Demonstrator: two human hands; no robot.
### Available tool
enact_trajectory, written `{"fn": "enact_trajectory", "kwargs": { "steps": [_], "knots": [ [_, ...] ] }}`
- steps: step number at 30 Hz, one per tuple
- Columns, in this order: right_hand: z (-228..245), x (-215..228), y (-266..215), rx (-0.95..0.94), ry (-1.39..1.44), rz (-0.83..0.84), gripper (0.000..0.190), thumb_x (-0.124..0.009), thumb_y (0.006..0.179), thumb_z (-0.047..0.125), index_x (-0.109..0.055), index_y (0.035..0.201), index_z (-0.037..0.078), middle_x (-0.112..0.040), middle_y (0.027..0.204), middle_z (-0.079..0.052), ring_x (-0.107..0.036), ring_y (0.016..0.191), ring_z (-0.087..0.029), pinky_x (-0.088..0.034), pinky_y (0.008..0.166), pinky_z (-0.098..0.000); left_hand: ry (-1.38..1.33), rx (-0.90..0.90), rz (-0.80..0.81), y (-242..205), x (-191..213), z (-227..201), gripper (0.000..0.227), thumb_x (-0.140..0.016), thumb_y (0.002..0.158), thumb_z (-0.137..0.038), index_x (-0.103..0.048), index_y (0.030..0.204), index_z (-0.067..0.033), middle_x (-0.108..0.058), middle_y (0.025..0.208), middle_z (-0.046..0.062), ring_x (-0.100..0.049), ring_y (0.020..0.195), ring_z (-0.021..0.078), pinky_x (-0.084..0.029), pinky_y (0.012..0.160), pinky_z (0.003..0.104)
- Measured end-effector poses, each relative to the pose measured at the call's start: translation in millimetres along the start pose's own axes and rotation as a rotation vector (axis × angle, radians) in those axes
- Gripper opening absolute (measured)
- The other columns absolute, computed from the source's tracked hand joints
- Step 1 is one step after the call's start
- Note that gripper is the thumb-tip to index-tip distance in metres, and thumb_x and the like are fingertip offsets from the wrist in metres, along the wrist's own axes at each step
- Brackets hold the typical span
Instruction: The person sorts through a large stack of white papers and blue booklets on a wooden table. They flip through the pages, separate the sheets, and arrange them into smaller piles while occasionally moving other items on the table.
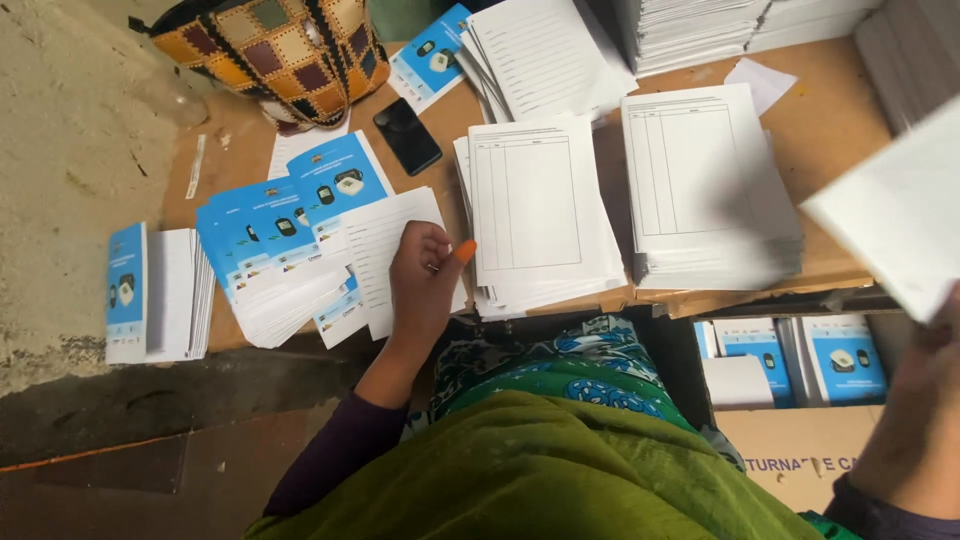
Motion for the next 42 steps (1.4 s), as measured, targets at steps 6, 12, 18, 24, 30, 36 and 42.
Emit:
{"fn": "enact_trajectory", "kwargs": {
  "steps": [6,12,18,24,30,36,42],
  "knots": [
    [140,-141,-55,0.061,-0.578,0.282,0.030,-0.062,0.115,-0.006,-0.037,0.102,0.004,-0.025,0.074,-0.002,-0.024,0.067,-0.010,-0.015,0.058,-0.0287,-0.083,-0.090,-0.012,-1,-4,4,0.022,-0.073,0.080,-0.024,-0.054,0.088,-0.0163,-0.060,0.082,0.000,-0.061,0.077,0.0163,-0.046,0.067,0.029],
    [123,-204,-73,-0.278,-0.115,0.260,0.055,-0.066,0.097,0.003,-0.049,0.148,0.003,-0.045,0.089,0.010,-0.050,0.079,-0.005,-0.052,0.078,-0.0238,-0.017,-0.022,-0.012,-5,8,-9,0.019,-0.071,0.082,-0.022,-0.057,0.092,-0.0138,-0.060,0.083,0.000,-0.054,0.075,0.0125,-0.047,0.068,0.027],
    [166,-251,-86,-0.288,-0.003,0.441,0.049,-0.056,0.093,-0.002,-0.048,0.142,0.002,-0.059,0.124,-0.016,-0.057,0.112,-0.020,-0.052,0.097,-0.0363,-0.015,0.028,0.017,-10,15,6,0.017,-0.069,0.083,-0.022,-0.058,0.092,-0.0141,-0.065,0.089,0.000,-0.057,0.076,0.0132,-0.049,0.071,0.029],
    [177,-257,-91,-0.314,-0.014,0.454,0.050,-0.054,0.092,-0.004,-0.047,0.142,0.000,-0.057,0.127,-0.017,-0.055,0.116,-0.021,-0.049,0.098,-0.0350,0.068,0.009,0.091,2,1,34,0.019,-0.069,0.082,-0.026,-0.059,0.091,-0.0122,-0.066,0.093,0.002,-0.063,0.087,0.0170,-0.051,0.073,0.031],
    [148,-236,-83,-0.260,-0.004,0.424,0.051,-0.058,0.092,-0.003,-0.049,0.143,0.003,-0.059,0.126,-0.013,-0.060,0.108,-0.017,-0.053,0.093,-0.0302,0.016,0.245,0.185,10,-23,39,0.042,-0.073,0.074,-0.039,-0.058,0.100,-0.0103,-0.064,0.091,0.004,-0.061,0.080,0.0165,-0.051,0.066,0.030],
    [107,-195,-68,-0.256,-0.113,0.229,0.043,-0.067,0.097,-0.001,-0.058,0.137,0.009,-0.040,0.084,0.011,-0.046,0.082,-0.001,-0.056,0.089,-0.0228,0.034,0.297,0.152,11,-23,46,0.026,-0.075,0.077,-0.029,-0.060,0.093,-0.0133,-0.059,0.080,-0.001,-0.056,0.073,0.0125,-0.046,0.061,0.029],
    [200,-214,-84,-0.403,-0.435,0.157,0.014,-0.053,0.116,0.016,-0.045,0.127,0.016,-0.048,0.108,0.003,-0.052,0.104,-0.015,-0.047,0.097,-0.0291,-0.155,0.140,0.056,14,-10,72,0.019,-0.075,0.075,-0.016,-0.060,0.085,-0.0124,-0.062,0.077,0.001,-0.059,0.071,0.0143,-0.048,0.065,0.028]
  ]
}}
Point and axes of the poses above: each hand's wrist, its own y-axis towards the middle knuckle, its own x-axis out of the back of the hand, z = x × y, the point moved 4 cm from there along y, towards the middle knuckle
